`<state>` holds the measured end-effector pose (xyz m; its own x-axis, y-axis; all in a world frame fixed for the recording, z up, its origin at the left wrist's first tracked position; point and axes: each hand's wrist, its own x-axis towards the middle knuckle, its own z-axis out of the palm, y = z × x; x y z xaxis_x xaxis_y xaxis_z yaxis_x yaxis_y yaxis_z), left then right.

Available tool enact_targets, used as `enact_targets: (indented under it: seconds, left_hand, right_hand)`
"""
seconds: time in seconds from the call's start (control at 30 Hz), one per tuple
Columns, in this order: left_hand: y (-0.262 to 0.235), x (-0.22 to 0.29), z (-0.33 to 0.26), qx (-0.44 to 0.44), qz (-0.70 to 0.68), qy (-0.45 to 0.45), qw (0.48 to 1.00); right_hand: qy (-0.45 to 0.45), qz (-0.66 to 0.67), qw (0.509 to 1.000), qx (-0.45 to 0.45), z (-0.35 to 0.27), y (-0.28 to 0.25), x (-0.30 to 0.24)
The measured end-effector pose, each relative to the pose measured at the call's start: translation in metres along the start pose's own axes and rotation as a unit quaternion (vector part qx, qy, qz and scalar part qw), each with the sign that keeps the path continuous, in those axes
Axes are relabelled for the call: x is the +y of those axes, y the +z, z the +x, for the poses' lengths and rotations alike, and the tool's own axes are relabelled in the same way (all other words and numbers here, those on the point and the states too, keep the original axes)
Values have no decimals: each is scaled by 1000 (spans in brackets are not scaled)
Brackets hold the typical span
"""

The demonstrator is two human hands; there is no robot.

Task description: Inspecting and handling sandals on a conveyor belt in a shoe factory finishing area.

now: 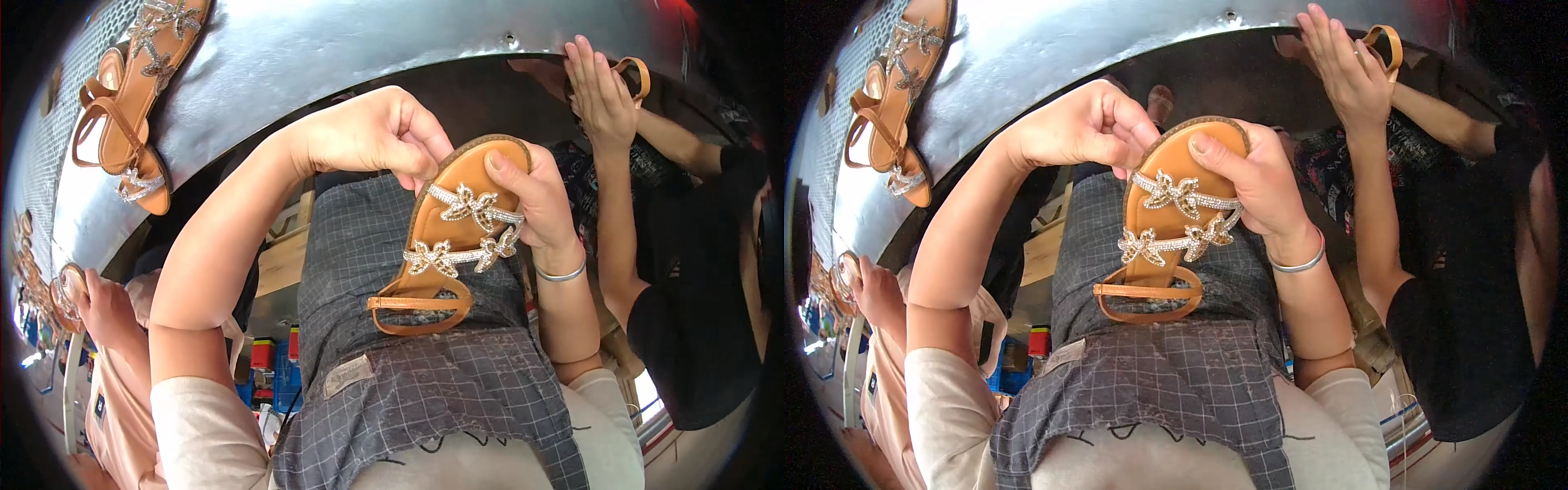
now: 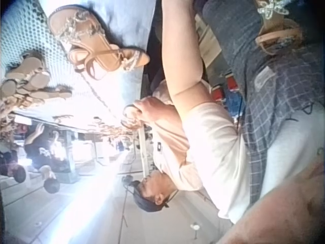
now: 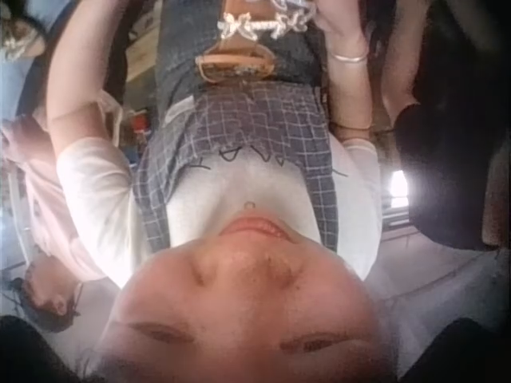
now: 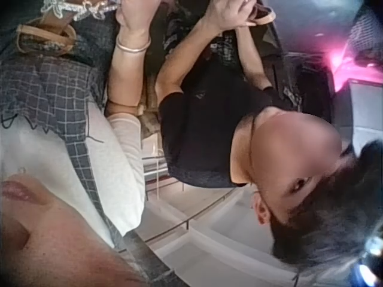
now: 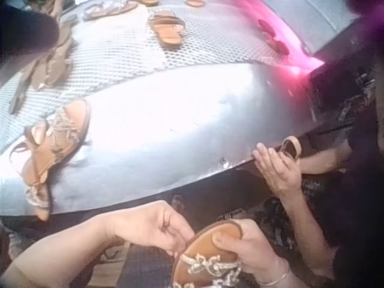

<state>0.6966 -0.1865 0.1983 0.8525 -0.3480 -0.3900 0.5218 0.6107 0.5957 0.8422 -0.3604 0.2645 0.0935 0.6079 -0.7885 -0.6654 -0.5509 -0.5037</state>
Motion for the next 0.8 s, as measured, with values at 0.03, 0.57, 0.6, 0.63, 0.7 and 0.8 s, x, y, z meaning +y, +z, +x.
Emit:
enact_targets:
  seconds: [0.03, 0.57, 0.6, 0.63, 0.7, 0.8]
  left_hand:
    - [0, 0, 2, 0, 5, -4, 1000]
    - [38, -57, -7, 111, -200, 22, 973]
    - [45, -63, -16, 102, -260, 27, 960]
    - [54, -66, -23, 114, -281, 57, 951]
    - [73, -75, -37, 156, -331, 47, 929]
    - [87, -82, -48, 169, -345, 84, 919]
  right_hand:
    - [0, 0, 1000, 3, -1, -2, 1]
    - [-74, 118, 965, 221, -14, -52, 10]
    - [-82, 121, 963, 228, -15, -63, 13]
    - [-90, 123, 960, 235, -17, -72, 15]
    - [-111, 128, 952, 257, -19, -79, 17]
    - [-113, 154, 946, 260, -18, -73, 18]
